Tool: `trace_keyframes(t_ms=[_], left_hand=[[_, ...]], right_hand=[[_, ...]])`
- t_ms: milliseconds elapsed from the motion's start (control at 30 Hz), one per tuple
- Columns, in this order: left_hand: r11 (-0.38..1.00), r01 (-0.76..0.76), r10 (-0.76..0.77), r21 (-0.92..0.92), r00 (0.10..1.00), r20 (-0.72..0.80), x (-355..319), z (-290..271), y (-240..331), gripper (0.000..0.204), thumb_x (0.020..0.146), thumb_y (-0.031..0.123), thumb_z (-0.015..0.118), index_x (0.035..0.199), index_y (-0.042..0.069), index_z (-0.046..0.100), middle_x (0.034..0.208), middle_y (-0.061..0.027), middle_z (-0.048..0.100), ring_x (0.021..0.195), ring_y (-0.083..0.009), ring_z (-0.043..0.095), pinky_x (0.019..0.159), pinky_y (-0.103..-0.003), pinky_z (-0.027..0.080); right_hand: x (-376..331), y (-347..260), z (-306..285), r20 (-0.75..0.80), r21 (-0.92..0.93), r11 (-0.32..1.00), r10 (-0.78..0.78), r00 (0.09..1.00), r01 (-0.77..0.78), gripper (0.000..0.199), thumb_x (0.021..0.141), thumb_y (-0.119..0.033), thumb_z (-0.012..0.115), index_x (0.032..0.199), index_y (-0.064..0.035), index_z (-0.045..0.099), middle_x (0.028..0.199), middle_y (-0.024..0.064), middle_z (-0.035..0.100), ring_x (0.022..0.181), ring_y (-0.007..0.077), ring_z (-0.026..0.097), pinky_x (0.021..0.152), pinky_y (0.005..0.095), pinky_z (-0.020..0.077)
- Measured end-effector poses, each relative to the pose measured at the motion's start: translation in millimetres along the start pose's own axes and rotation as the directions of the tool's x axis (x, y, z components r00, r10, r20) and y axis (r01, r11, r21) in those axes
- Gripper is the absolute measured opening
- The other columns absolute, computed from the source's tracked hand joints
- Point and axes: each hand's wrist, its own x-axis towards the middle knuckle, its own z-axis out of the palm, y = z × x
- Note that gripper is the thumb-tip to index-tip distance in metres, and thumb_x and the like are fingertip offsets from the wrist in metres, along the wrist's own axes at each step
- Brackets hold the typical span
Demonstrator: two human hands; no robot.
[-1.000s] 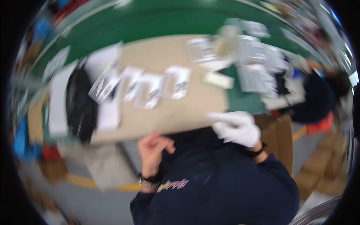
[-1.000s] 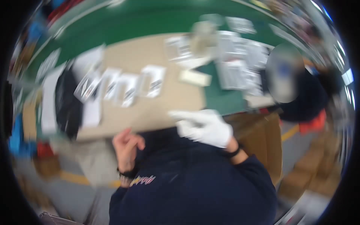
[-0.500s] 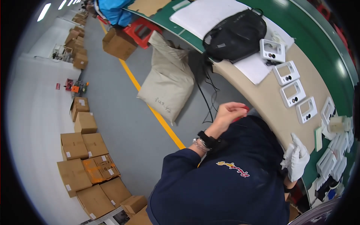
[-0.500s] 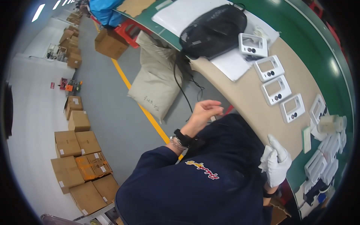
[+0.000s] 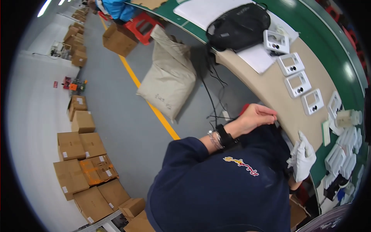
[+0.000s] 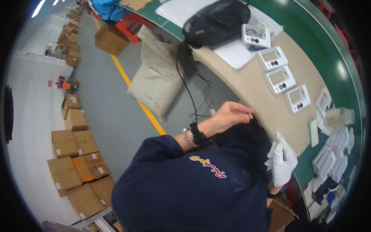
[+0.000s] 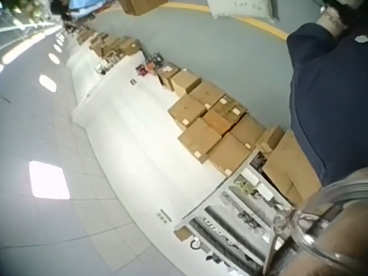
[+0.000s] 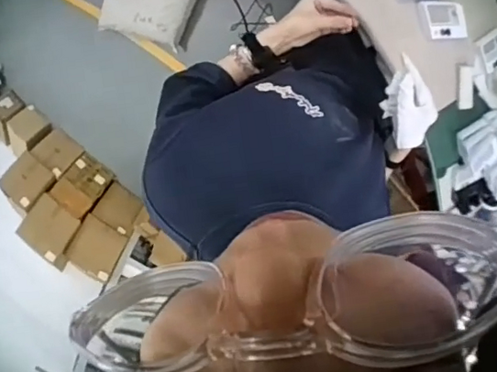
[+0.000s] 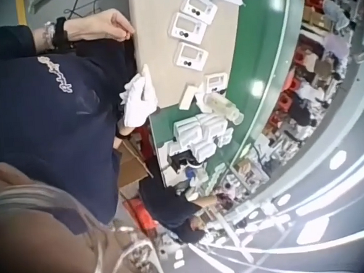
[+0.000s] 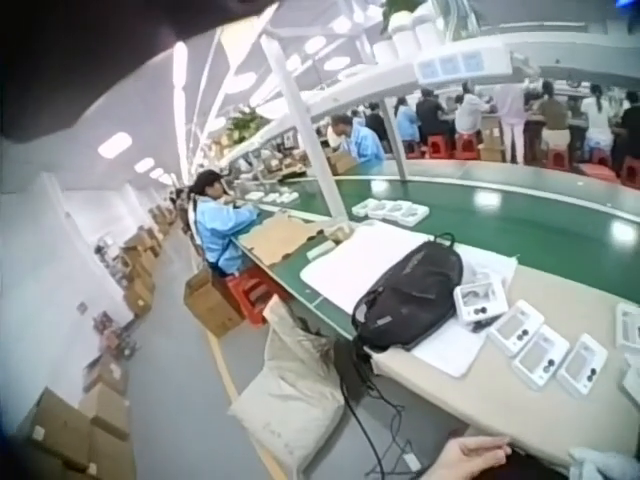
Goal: The person picks up white plastic housings one at a time, wipes them with a cloth, and inserts a small black ring into each one. They carefully clean the various sides and gold-colored tops of the housings before placing them back on the table.
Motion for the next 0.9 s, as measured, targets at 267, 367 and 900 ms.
trace_keyframes(t_ms=[267,367,900], left_hand=[[0.98,0.073,-0.051,-0.188,0.992,0.119,-9,-10,-16,0.012,0.079,0.008,0.059,0.085,-0.003,0.059,0.069,-0.0051,0.056,0.065,-0.0116,0.054,0.06,-0.023,0.045],[0.984,0.071,-0.047,-0.163,0.988,0.15,-17,-14,-23,0.01,0.079,0.008,0.059,0.081,-0.002,0.058,0.067,-0.0054,0.055,0.064,-0.0123,0.054,0.058,-0.023,0.044],[0.993,-0.11,0.113,-0.05,0.991,0.072,-16,-33,-19,0.006,0.077,0.003,0.059,0.073,0.001,0.055,0.071,-0.0082,0.056,0.067,-0.0171,0.056,0.064,-0.026,0.045]], right_hand=[[-14,9,4,-0.057,-0.054,0.996,-0.071,0.996,0.068,0.024,0.087,-0.012,0.047,0.104,-0.0019,0.058,0.054,-0.0005,0.048,0.037,0.0024,0.037,0.034,0.0152,0.0293],[-21,4,10,-0.053,-0.051,0.998,-0.048,0.997,0.045,0.023,0.086,-0.011,0.047,0.104,-0.0014,0.059,0.055,-0.0004,0.049,0.038,0.0025,0.038,0.035,0.0154,0.03],[-27,6,12,0.143,-0.012,1.0,-0.021,0.989,0.023,0.022,0.085,-0.013,0.051,0.104,-0.0079,0.06,0.057,-0.0006,0.05,0.042,0.0032,0.041,0.039,0.0174,0.0357]])
